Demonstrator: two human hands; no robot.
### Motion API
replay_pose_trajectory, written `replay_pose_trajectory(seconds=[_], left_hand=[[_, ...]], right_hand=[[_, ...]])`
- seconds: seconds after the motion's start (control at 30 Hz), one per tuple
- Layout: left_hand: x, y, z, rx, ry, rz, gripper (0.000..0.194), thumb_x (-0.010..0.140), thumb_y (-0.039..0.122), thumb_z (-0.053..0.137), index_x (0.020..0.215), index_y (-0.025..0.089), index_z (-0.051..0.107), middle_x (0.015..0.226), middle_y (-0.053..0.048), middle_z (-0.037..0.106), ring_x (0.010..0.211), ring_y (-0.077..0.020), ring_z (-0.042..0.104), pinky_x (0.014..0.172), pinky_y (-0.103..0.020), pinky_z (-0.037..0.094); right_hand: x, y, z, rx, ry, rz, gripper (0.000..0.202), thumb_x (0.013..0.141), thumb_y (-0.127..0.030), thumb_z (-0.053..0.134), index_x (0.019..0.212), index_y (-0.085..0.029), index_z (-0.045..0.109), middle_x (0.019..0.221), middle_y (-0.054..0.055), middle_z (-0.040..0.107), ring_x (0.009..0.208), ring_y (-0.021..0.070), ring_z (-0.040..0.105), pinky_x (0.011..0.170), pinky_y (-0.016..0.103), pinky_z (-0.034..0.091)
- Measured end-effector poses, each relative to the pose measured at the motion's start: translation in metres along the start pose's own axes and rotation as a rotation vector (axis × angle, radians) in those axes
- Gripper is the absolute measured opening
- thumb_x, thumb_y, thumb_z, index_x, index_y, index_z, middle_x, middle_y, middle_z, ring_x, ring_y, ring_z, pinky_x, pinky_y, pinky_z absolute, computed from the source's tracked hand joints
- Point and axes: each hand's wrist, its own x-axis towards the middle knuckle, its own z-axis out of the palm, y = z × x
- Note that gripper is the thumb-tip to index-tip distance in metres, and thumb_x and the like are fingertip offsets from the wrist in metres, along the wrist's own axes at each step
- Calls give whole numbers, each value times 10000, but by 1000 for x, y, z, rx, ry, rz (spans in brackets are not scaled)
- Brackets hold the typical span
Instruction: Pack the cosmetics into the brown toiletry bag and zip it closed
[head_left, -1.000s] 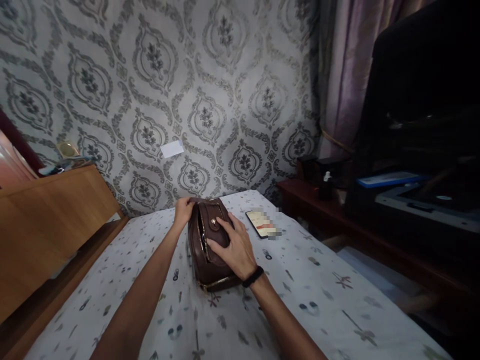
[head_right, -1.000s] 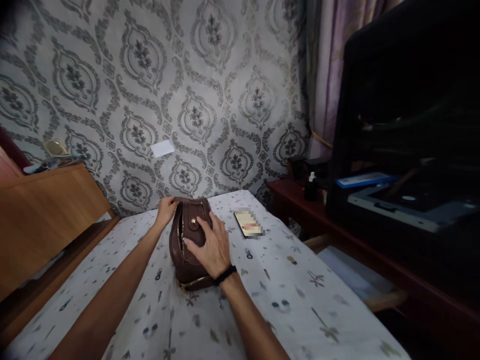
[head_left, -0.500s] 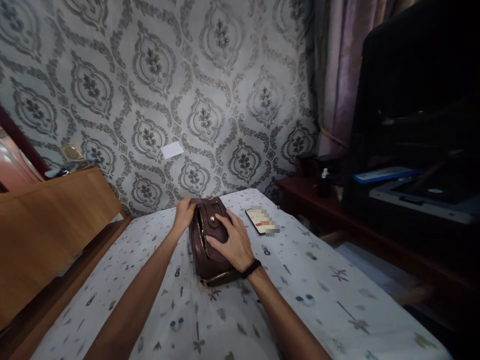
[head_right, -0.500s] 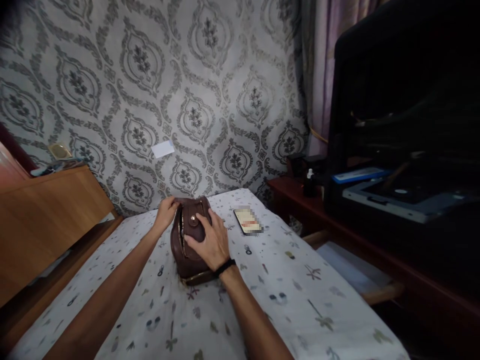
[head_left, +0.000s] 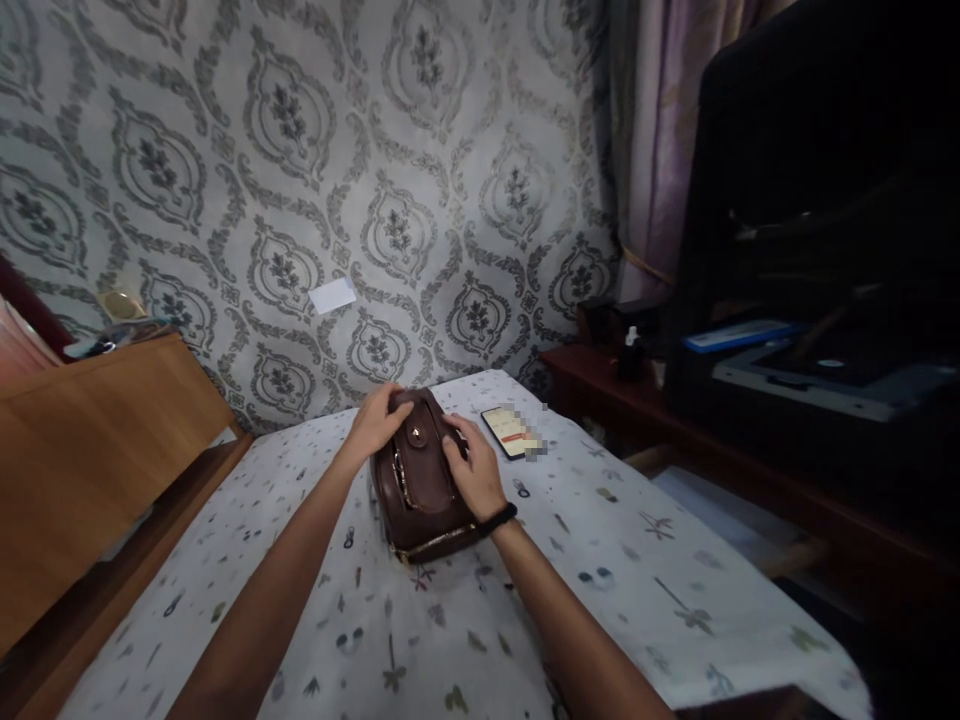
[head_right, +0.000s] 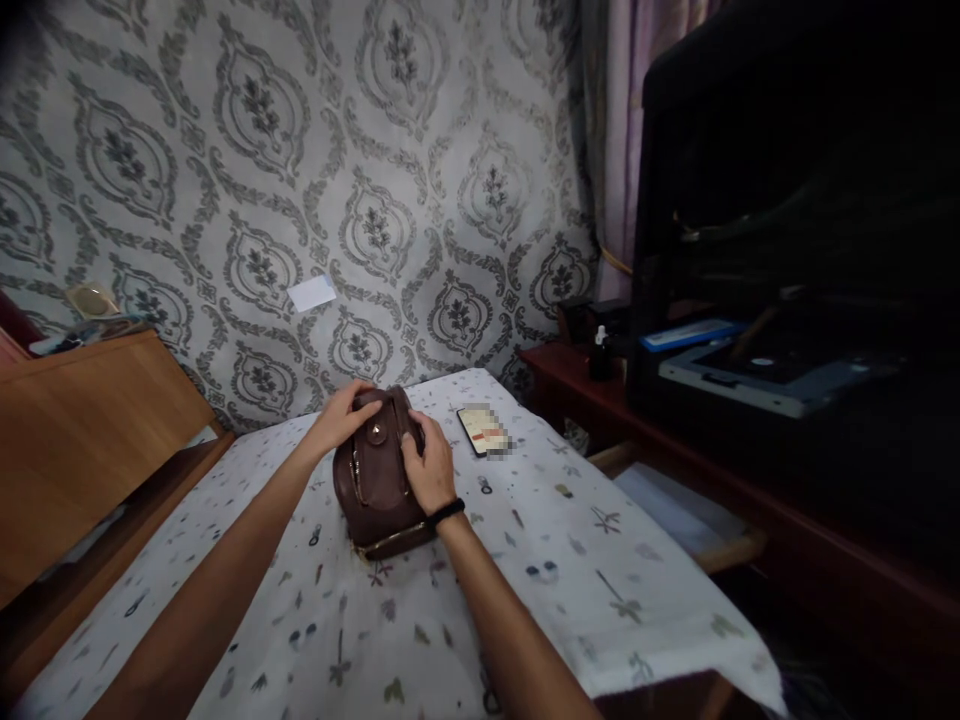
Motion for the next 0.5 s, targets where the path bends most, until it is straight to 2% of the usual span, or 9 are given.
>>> replay_pose_trajectory(seconds=[0.13, 0.23, 0.37, 0.43, 0.5], left_hand=[[1, 2, 14, -94, -103, 37, 347, 784, 298, 662, 1118, 210, 638, 1082, -60, 674, 1035, -245, 596, 930, -366, 453], [0, -1, 20, -111, -102, 36, 397, 751, 256, 677, 1144, 218, 643, 1135, -63, 664, 1096, -258, 576, 979, -389, 434], [4, -1, 20, -138, -87, 23, 347, 748, 269, 678, 1088, 199, 678, 1069, -64, 690, 1019, -246, 607, 937, -359, 451], [8, 2, 19, -151, -60, 11, 239, 792, 322, 643, 985, 196, 704, 965, -51, 709, 938, -230, 617, 884, -331, 458], [12, 4, 19, -170, -26, -13, 227, 829, 386, 601, 867, 189, 708, 836, -35, 705, 827, -209, 611, 797, -303, 460]], right_hand=[[2, 8, 2, 57, 13, 73, 401, 882, -340, 459, 1203, -166, 625, 1222, 123, 670, 1129, 240, 624, 969, 428, 506], [3, 9, 3, 59, 10, 72, 381, 875, -347, 476, 1168, -180, 653, 1207, 112, 687, 1122, 242, 637, 978, 436, 503], [3, 8, 3, 59, 18, 71, 382, 882, -343, 460, 1162, -179, 663, 1202, 114, 691, 1126, 245, 639, 989, 442, 496], [3, 7, 3, 57, 20, 70, 382, 889, -363, 466, 1165, -185, 661, 1195, 114, 693, 1123, 247, 640, 988, 443, 496], [2, 5, 3, 52, 21, 67, 397, 872, -404, 519, 1176, -188, 655, 1199, 116, 687, 1127, 256, 634, 996, 447, 491]])
